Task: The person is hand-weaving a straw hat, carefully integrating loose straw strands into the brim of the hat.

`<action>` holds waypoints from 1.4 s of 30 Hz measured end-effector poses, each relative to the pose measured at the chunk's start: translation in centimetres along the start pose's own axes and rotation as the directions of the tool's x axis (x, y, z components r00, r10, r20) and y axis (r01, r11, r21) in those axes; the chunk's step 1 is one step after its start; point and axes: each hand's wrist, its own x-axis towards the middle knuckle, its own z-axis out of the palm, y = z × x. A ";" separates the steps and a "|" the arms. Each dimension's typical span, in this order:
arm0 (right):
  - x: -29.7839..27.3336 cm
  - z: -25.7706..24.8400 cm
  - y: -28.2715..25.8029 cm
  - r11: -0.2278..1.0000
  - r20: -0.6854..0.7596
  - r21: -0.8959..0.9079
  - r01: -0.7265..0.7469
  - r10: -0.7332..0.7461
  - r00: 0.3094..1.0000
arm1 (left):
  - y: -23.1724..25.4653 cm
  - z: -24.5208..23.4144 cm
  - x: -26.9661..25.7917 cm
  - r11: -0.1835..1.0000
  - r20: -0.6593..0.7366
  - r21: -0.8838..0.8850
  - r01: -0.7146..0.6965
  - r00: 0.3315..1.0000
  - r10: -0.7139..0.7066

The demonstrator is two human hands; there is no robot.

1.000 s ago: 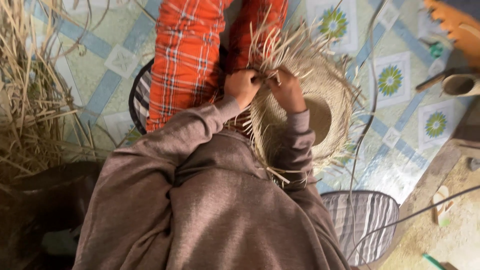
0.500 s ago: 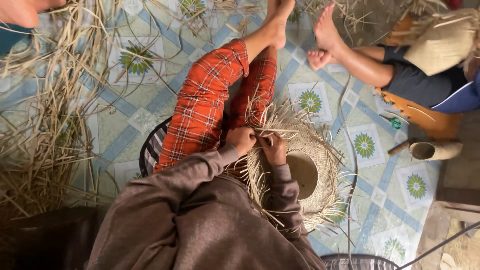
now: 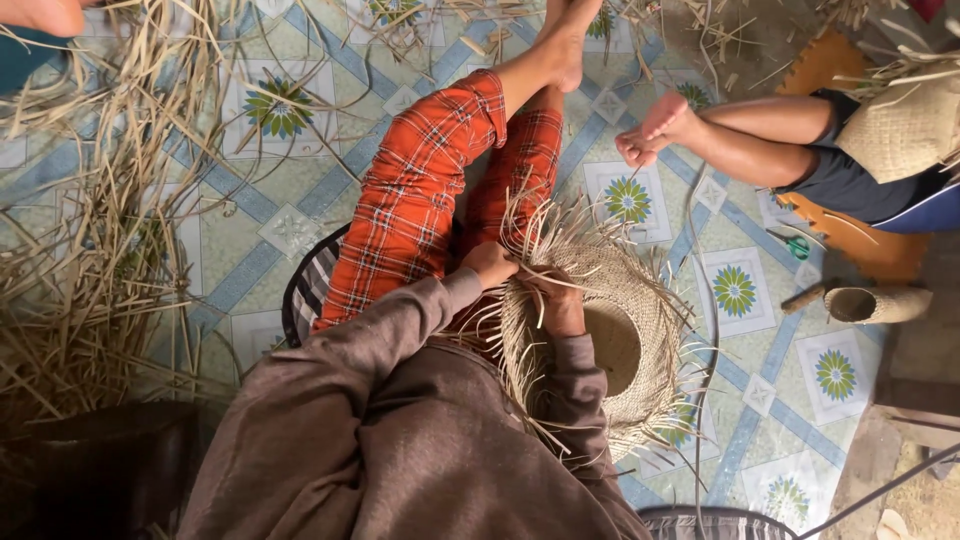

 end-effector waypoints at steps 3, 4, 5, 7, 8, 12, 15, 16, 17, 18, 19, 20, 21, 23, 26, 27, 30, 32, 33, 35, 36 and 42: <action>-2.1 3.2 7.0 0.996 -0.045 -0.079 -0.047 0.043 0.998 | 1.4 -0.5 -2.2 0.997 -0.049 0.068 -0.044 0.998 0.047; -1.0 2.6 4.9 0.995 -0.046 -0.077 -0.060 0.057 0.997 | 0.7 0.1 -1.5 0.997 -0.038 0.073 -0.039 0.998 0.041; 0.3 2.0 2.9 0.992 -0.039 -0.080 -0.100 0.098 0.994 | -0.1 0.7 -0.7 0.980 -0.075 0.197 -0.021 0.997 0.036; 1.7 1.5 0.9 0.980 -0.050 -0.095 -0.173 0.169 0.984 | -0.9 1.4 0.3 0.944 -0.076 0.331 -0.019 0.996 0.047; 1.8 1.7 0.8 0.978 -0.065 -0.081 -0.190 0.185 0.981 | -1.1 1.5 0.4 0.942 -0.100 0.337 -0.003 0.994 0.039; 2.6 0.1 -1.5 0.945 -0.081 -0.159 -0.286 0.277 0.958 | -0.1 0.8 -0.8 0.953 -0.125 0.302 -0.030 0.990 0.071; 2.1 -0.2 -0.9 0.932 -0.057 -0.049 -0.359 0.356 0.933 | 0.1 1.1 -1.0 0.958 -0.146 0.284 -0.048 0.985 0.093; 1.9 -0.3 -0.7 0.930 -0.058 -0.050 -0.363 0.360 0.931 | -0.2 1.3 -0.7 0.957 -0.141 0.285 -0.049 0.986 0.093; 1.7 -0.3 -0.4 0.929 -0.054 0.016 -0.370 0.371 0.927 | -0.5 1.6 -0.4 0.958 -0.135 0.282 -0.054 0.986 0.096; 1.5 -0.3 -0.3 0.924 -0.048 0.082 -0.374 0.378 0.924 | -0.9 1.8 -0.2 0.959 -0.132 0.278 -0.057 0.986 0.097; 1.4 -0.4 -0.4 0.923 -0.047 0.083 -0.376 0.380 0.924 | -0.8 1.7 -0.3 0.959 -0.131 0.278 -0.056 0.987 0.095; 1.4 -0.4 -0.5 0.923 -0.043 0.091 -0.373 0.378 0.925 | -0.7 1.5 -0.3 0.962 -0.111 0.265 -0.058 0.990 0.090; 1.4 -0.5 -0.7 0.924 -0.039 0.099 -0.370 0.375 0.926 | -0.6 1.4 -0.3 0.966 -0.091 0.252 -0.060 0.992 0.086; 1.7 -0.3 -1.3 0.943 -0.066 0.094 -0.318 0.325 0.943 | -0.8 1.5 -0.1 0.967 -0.069 0.252 -0.029 0.996 0.048; 0.2 0.6 0.5 0.977 -0.074 0.057 -0.206 0.210 0.975 | -2.8 2.7 2.1 0.971 -0.035 0.236 0.026 0.999 -0.018; -0.6 1.2 1.5 0.989 -0.053 0.030 -0.147 0.148 0.988 | -3.9 3.2 3.0 0.974 -0.020 0.220 0.051 0.999 -0.048; -1.4 -0.4 0.0 0.992 -0.038 0.019 -0.126 0.126 0.991 | -0.1 1.1 0.0 0.982 0.023 0.177 0.069 0.997 -0.074; -2.5 0.1 1.3 0.996 -0.035 -0.003 -0.092 0.092 0.995 | 2.1 0.4 -1.1 0.978 0.043 0.201 0.061 0.997 -0.071; -3.3 0.5 2.0 0.998 -0.041 -0.031 -0.048 0.046 0.998 | 3.0 0.2 -1.6 0.973 0.058 0.227 0.040 0.997 -0.054; -2.4 0.5 1.4 0.997 -0.028 -0.006 -0.072 0.071 0.997 | 1.6 1.0 -0.5 0.962 0.048 0.268 0.043 0.997 -0.058; -1.9 0.6 1.3 0.997 -0.036 0.006 -0.074 0.074 0.997 | 0.9 1.5 0.2 0.948 0.024 0.318 0.022 0.999 -0.031; 0.7 1.1 2.1 0.968 -0.115 0.066 -0.242 0.249 0.962 | -2.3 1.7 1.4 0.957 0.031 0.256 -0.140 0.990 0.137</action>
